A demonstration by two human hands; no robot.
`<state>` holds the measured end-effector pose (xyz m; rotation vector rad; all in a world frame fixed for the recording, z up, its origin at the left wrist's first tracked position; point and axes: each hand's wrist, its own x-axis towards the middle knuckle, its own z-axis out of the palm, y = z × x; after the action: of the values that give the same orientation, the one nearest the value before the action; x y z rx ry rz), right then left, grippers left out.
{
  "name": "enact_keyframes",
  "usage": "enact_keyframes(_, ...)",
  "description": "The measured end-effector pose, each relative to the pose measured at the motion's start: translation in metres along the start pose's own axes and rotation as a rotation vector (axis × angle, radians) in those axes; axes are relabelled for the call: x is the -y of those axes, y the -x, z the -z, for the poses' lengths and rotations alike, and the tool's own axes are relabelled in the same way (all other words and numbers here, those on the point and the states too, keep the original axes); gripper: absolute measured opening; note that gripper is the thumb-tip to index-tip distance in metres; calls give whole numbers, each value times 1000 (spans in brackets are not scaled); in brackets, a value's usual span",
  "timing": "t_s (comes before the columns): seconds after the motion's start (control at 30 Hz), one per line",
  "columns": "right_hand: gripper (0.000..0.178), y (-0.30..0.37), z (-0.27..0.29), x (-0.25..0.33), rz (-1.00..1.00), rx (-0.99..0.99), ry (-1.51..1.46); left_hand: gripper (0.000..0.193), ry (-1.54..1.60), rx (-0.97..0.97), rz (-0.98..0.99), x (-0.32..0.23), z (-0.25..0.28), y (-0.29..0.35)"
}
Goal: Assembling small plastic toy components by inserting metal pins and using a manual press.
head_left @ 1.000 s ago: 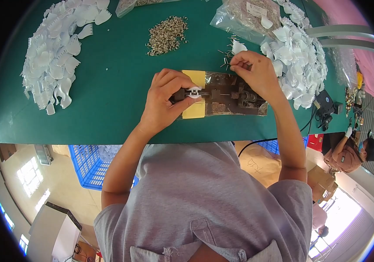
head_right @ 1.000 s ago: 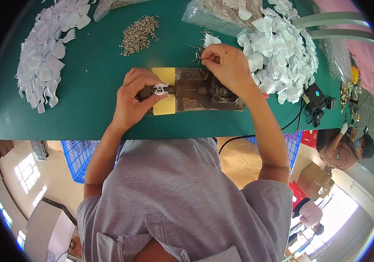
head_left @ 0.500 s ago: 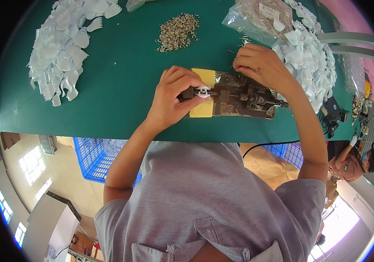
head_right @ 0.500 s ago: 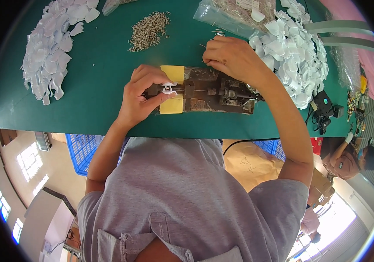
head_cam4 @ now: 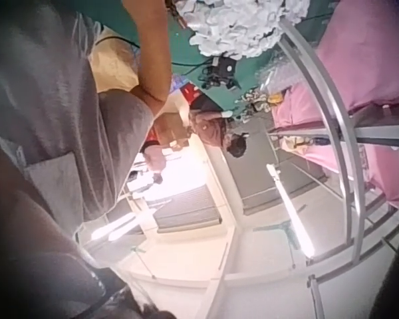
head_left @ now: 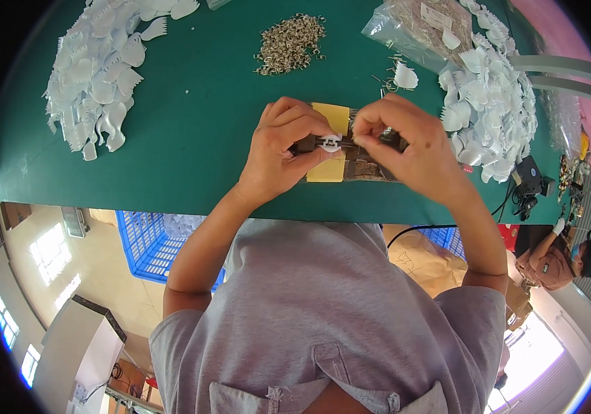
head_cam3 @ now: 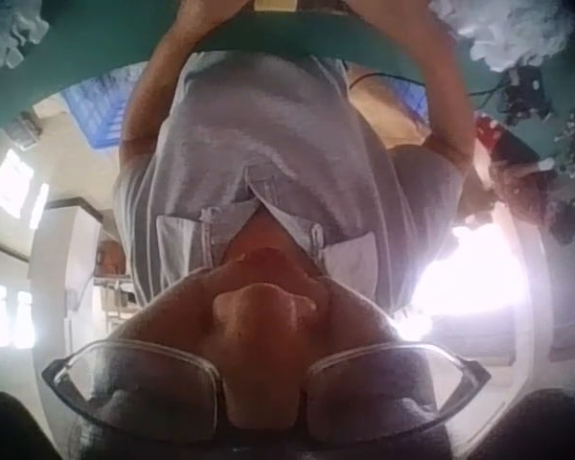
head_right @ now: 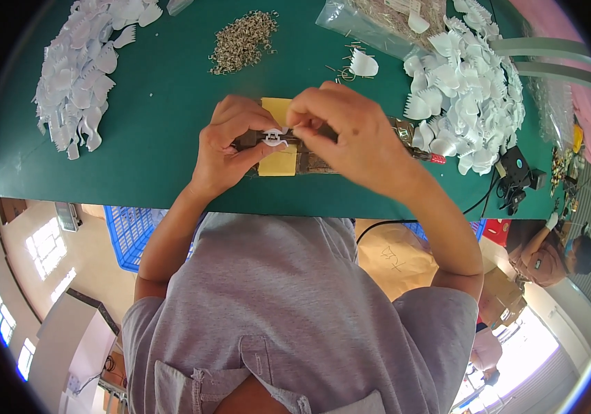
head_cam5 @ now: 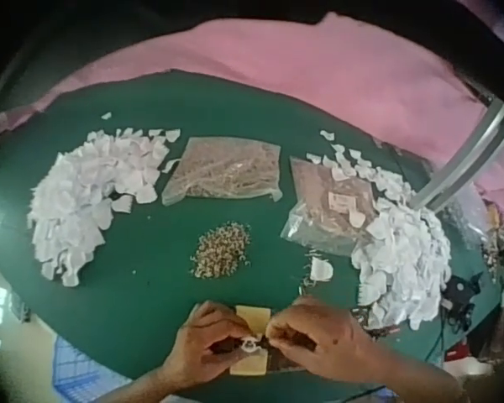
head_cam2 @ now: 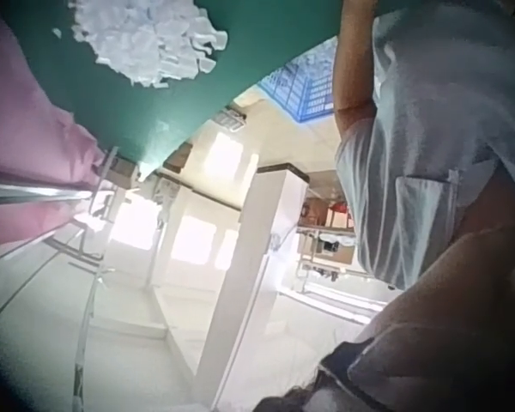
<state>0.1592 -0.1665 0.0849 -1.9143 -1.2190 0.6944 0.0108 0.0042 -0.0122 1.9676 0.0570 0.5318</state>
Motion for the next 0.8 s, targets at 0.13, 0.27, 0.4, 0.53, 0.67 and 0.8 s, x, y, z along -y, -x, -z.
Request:
enact_keyframes(0.13,25,3,-16,2,216,-157,243,28,1,-39,-7,-1,-2,-1)
enact_keyframes(0.27,26,4,-21,2,240,-192,357,29,9,-30,6,-3,-2,-3)
enact_keyframes(0.4,28,4,-23,4,159,-173,377,29,9,-36,5,-1,-1,-1)
enact_keyframes(0.53,29,15,-11,0,49,-320,239,29,9,-32,7,-2,-1,-1)
enact_keyframes(0.67,23,102,24,-52,-253,-732,396,29,5,-27,4,-4,-1,-1)
enact_keyframes(0.8,19,152,17,-74,-291,-685,752,26,1,1,-30,-7,1,-5)
